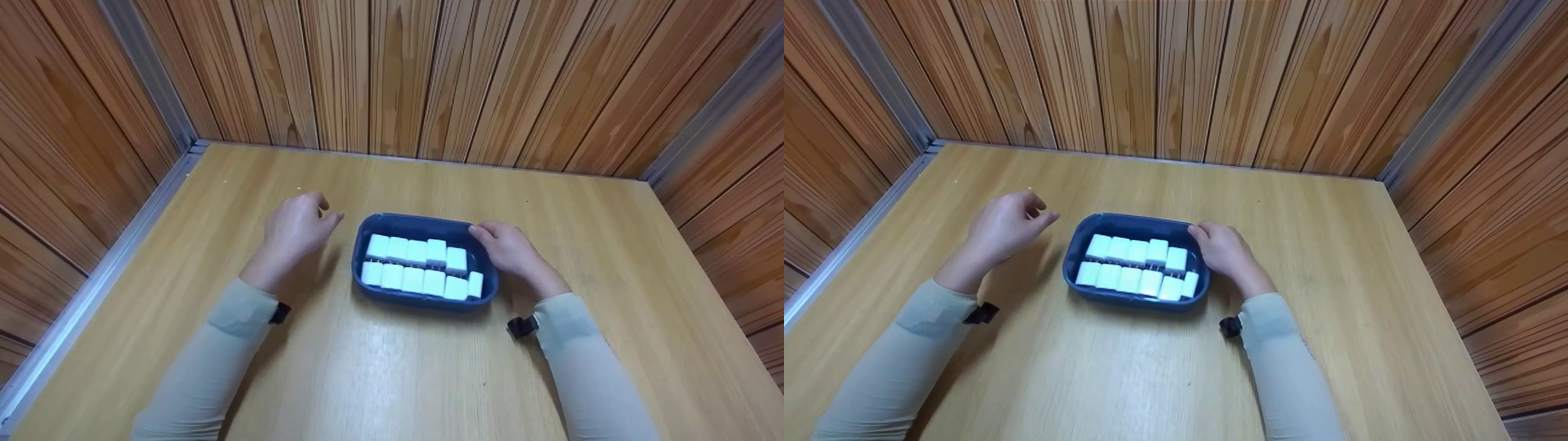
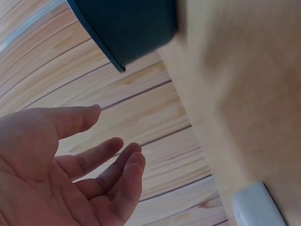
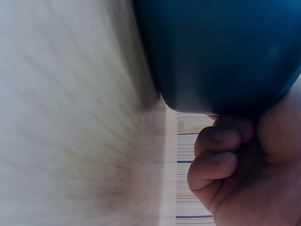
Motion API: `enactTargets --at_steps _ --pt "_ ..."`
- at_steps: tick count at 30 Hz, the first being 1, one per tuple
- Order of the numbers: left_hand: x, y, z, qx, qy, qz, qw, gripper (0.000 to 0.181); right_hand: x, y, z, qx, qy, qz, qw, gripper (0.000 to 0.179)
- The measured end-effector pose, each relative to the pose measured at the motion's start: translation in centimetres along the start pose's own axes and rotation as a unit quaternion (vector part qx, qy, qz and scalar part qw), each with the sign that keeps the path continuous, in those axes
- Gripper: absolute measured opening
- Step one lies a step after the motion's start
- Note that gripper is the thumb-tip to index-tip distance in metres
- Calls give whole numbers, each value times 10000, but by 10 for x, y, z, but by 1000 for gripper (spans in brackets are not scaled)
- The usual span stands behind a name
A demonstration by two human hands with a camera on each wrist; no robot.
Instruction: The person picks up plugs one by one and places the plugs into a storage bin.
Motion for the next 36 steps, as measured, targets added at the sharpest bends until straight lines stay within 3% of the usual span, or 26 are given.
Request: enactTargets --at_steps 10,15,25,36 --pt "32 16 -7 379 71 20 9993 46 0 1 2 -28 9 -26 10000 62" --pt "43 20 -6 543 -120 210 9982 49 -2 1 1 -37 7 0 10000 63" --pt "57 30 -14 994 -53 285 9946 51 -3 0 0 -18 -11 3 10000 65" --pt "63 33 -17 1319 330 434 9898 33 -1 0 0 2 55 -79 10000 64"
Point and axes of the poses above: each hand's wrist, its own z-axis towards the middle knuckle, its own y-axis out of the back of the hand, x = y × z, the point moved 2 cm from there along z, towards the middle knuckle, and after that the axes turned 8 degrees about -z, right-handed, at the moved point
